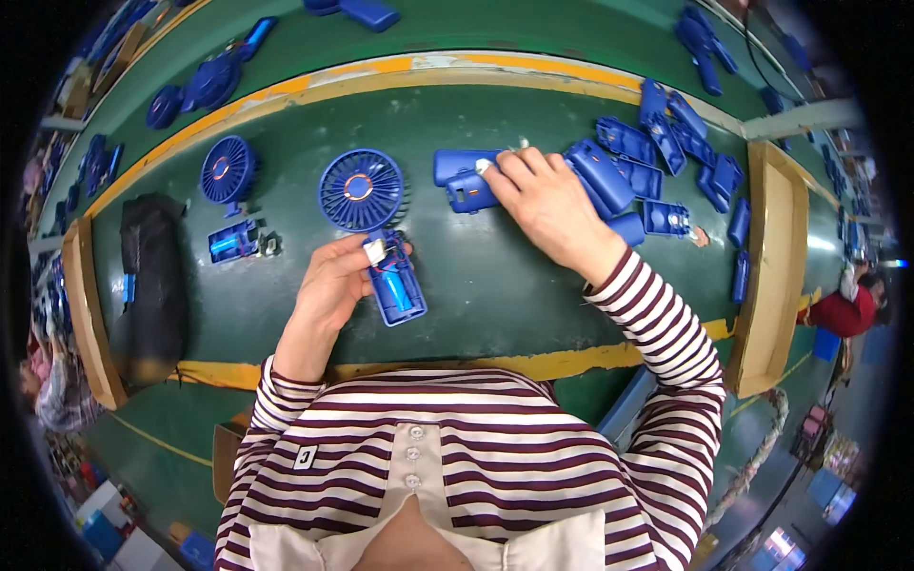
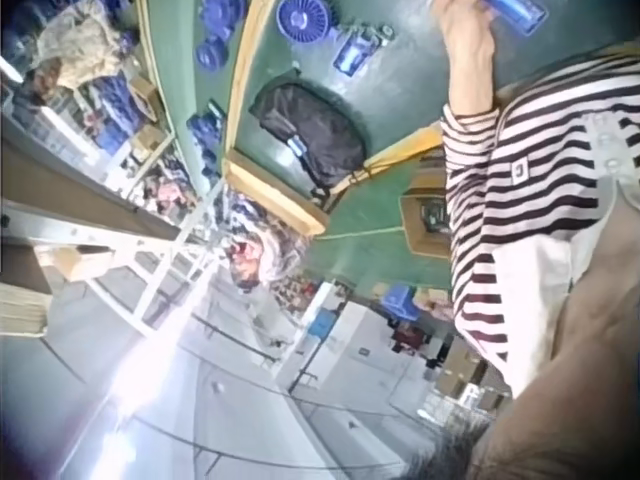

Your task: The person assembles portable electric fans by fitting internal circuit boards and wiring into the fan handle housing and snapping the plastic handle covers together by hand.

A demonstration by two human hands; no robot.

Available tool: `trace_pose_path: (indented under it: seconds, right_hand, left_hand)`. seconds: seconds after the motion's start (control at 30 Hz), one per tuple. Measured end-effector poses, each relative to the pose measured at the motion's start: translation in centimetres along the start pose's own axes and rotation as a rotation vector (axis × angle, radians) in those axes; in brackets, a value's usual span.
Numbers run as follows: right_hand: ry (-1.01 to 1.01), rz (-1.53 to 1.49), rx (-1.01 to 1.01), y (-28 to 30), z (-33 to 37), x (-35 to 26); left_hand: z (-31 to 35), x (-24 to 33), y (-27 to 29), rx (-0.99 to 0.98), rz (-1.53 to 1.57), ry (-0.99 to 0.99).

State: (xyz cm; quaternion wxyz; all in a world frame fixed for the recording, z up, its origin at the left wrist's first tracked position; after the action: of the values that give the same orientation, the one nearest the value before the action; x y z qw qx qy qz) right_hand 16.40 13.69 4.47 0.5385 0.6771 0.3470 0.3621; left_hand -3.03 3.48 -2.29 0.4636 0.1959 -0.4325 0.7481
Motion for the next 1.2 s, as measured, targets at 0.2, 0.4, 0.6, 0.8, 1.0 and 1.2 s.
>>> trace_pose_path:
  seconds: [0.2,0.4,0.6,0.8,1.0,1.2]
  right_hand:
    - [0.023,-0.050,-0.084,-0.5,-0.9,0.8]
    - [-0.312,-0.237,0.140,1.3,0.4,-1.0]
    - [-0.446,-0.577,0.056,3.7,0.8,-6.6]
    - [-0.416,-0.597,-0.014,3.5,-0.4,-8.5]
    - [-0.376,-0.580,-0.070,2.8,-1.7,-9.6]
    - [-0.352,-0.563,-0.061,2.3,-1.8,-9.9]
  left_hand:
    - [-0.2,-1.1,0.0,0.039,0.056,0.005]
    - [0.1,-1.3,-1.4,0.067,0.064,-0.016]
    - [0.1,-1.1,-1.5,0.091,0.136,0.002]
    - [-0.2,-1.1,-1.8,0.047,0.267,-0.007]
    - [0.2,-1.0,-2.0,0.023,0.300,-0.015]
    - [0.2,-0.9,-2.0,0.024,0.293,-0.013]
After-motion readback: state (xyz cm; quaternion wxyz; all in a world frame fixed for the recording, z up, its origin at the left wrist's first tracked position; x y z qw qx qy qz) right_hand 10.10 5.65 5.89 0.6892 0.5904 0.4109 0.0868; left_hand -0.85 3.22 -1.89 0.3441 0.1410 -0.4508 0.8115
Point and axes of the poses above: each hand's wrist, its own z-axis away from the middle knuckle, its own y-axis out of the back of the hand, x = y × z, the point moved 5 cm from there along -z, towards the middle knuckle, and after that the axes turned 1 degree about -x, right-handed, at the moved point
